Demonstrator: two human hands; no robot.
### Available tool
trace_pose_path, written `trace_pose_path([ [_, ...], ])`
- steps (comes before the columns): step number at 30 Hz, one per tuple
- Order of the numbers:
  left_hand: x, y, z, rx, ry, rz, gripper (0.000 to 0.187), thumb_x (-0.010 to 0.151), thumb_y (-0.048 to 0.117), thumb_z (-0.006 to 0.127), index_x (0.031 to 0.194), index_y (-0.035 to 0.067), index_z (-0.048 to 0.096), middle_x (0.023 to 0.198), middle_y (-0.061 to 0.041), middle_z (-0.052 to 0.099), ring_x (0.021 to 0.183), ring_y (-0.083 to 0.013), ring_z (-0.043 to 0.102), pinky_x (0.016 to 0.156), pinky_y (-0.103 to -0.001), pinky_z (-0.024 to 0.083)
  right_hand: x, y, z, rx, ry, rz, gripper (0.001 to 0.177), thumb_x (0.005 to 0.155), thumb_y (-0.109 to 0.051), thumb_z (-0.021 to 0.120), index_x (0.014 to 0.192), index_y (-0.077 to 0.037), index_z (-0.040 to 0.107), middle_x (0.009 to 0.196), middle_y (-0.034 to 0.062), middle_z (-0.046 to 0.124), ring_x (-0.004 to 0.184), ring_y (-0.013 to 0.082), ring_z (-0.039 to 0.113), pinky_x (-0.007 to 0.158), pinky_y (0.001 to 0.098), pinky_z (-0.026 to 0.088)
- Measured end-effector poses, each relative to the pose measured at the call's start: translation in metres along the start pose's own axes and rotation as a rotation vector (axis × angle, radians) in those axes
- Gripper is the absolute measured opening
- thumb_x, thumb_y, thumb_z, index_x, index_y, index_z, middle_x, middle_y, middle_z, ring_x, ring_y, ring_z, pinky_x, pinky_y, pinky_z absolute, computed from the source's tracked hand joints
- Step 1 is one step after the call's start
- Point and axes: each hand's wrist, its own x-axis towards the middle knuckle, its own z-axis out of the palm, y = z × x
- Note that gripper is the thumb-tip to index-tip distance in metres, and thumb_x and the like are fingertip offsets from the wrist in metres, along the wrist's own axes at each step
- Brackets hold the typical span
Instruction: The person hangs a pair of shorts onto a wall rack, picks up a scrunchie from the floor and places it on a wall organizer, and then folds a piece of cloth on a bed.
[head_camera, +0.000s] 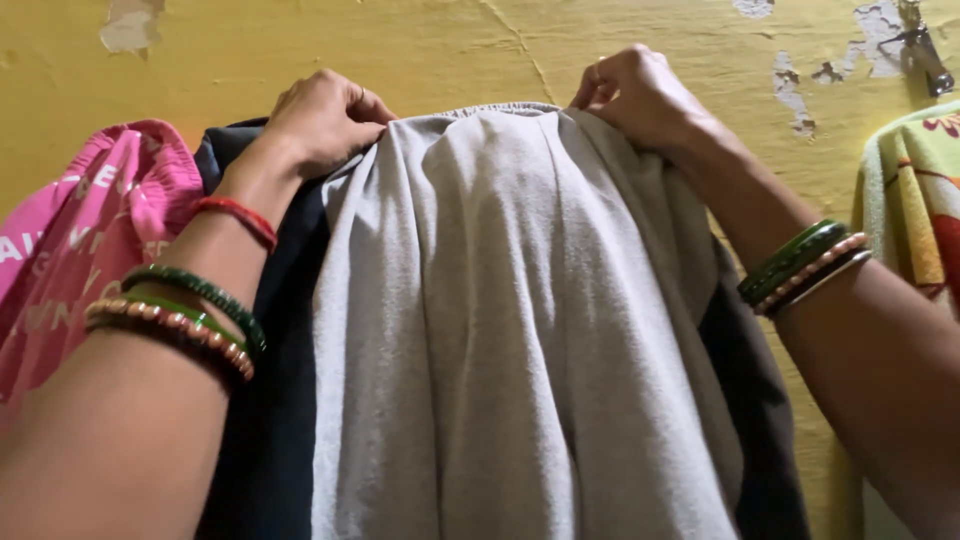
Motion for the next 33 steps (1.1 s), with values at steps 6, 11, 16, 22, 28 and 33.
trace_pose_path([
  [6, -0.014, -0.007, 0.016, 0.354, 0.249, 0.325, 0.017, 0.087, 0.019, 0.070, 0.096, 0.014, 0.084, 0.116, -0.009, 0.074, 0.116, -0.0353, 0.064, 0.102, -0.052, 0.045, -0.023, -0.014, -0.004, -0.194, 0.069, -0.115, 0.021, 0.088, -0.006, 0.067, 0.103, -0.010, 0.082, 0.096, 0.0157, 0.078, 0.086, 0.0291, 0.073, 0.079, 0.0443, 0.057],
  [11, -0.046, 0.021, 0.002, 0.326, -0.036, -0.033, 0.039, 0.098, 0.022, 0.048, 0.123, 0.022, 0.078, 0.131, -0.012, 0.071, 0.120, -0.0348, 0.066, 0.112, -0.045, 0.046, -0.030, 0.001, 0.003, -0.047, -0.002, -0.024, 0.029, 0.098, -0.003, 0.056, 0.119, -0.008, 0.075, 0.109, 0.0153, 0.074, 0.091, 0.0262, 0.074, 0.085, 0.0384, 0.059],
  [16, -0.068, 0.033, -0.004, 0.221, -0.059, -0.004, 0.053, 0.097, 0.040, 0.045, 0.143, 0.018, 0.060, 0.142, -0.016, 0.059, 0.134, -0.0368, 0.052, 0.113, -0.050, 0.035, -0.061, 0.000, 0.014, -0.077, 0.082, -0.059, 0.021, 0.101, -0.008, 0.065, 0.120, -0.005, 0.075, 0.113, 0.0179, 0.067, 0.103, 0.0308, 0.063, 0.089, 0.0428, 0.052],
  [22, -0.110, 0.051, -0.008, -0.020, -0.101, -0.139, 0.092, 0.093, 0.076, 0.047, 0.153, 0.006, 0.042, 0.150, -0.024, 0.049, 0.141, -0.0369, 0.046, 0.117, -0.044, 0.035, -0.091, -0.026, 0.002, 0.141, 0.136, -0.036, 0.042, 0.092, -0.010, 0.063, 0.133, -0.014, 0.069, 0.125, 0.0174, 0.056, 0.111, 0.0272, 0.058, 0.090, 0.0375, 0.057],
  [28, -0.139, 0.076, -0.006, 0.042, -0.189, -0.335, 0.108, 0.075, 0.077, 0.060, 0.160, 0.018, 0.030, 0.144, -0.021, 0.058, 0.133, -0.0369, 0.059, 0.116, -0.044, 0.043, -0.116, -0.033, -0.004, 0.449, 0.063, 0.070, 0.041, 0.108, -0.035, 0.054, 0.131, -0.006, 0.069, 0.136, 0.0140, 0.055, 0.120, 0.0241, 0.057, 0.101, 0.0416, 0.051],
  [33, -0.152, 0.073, 0.011, 0.063, -0.149, -0.316, 0.112, 0.083, 0.071, 0.060, 0.164, 0.010, 0.011, 0.145, -0.031, 0.051, 0.132, -0.0452, 0.054, 0.114, -0.046, 0.041, -0.135, -0.056, -0.018, 0.462, -0.105, 0.373, 0.068, 0.105, -0.052, 0.058, 0.127, 0.013, 0.059, 0.133, 0.0373, 0.049, 0.120, 0.0459, 0.050, 0.097, 0.0544, 0.046],
])
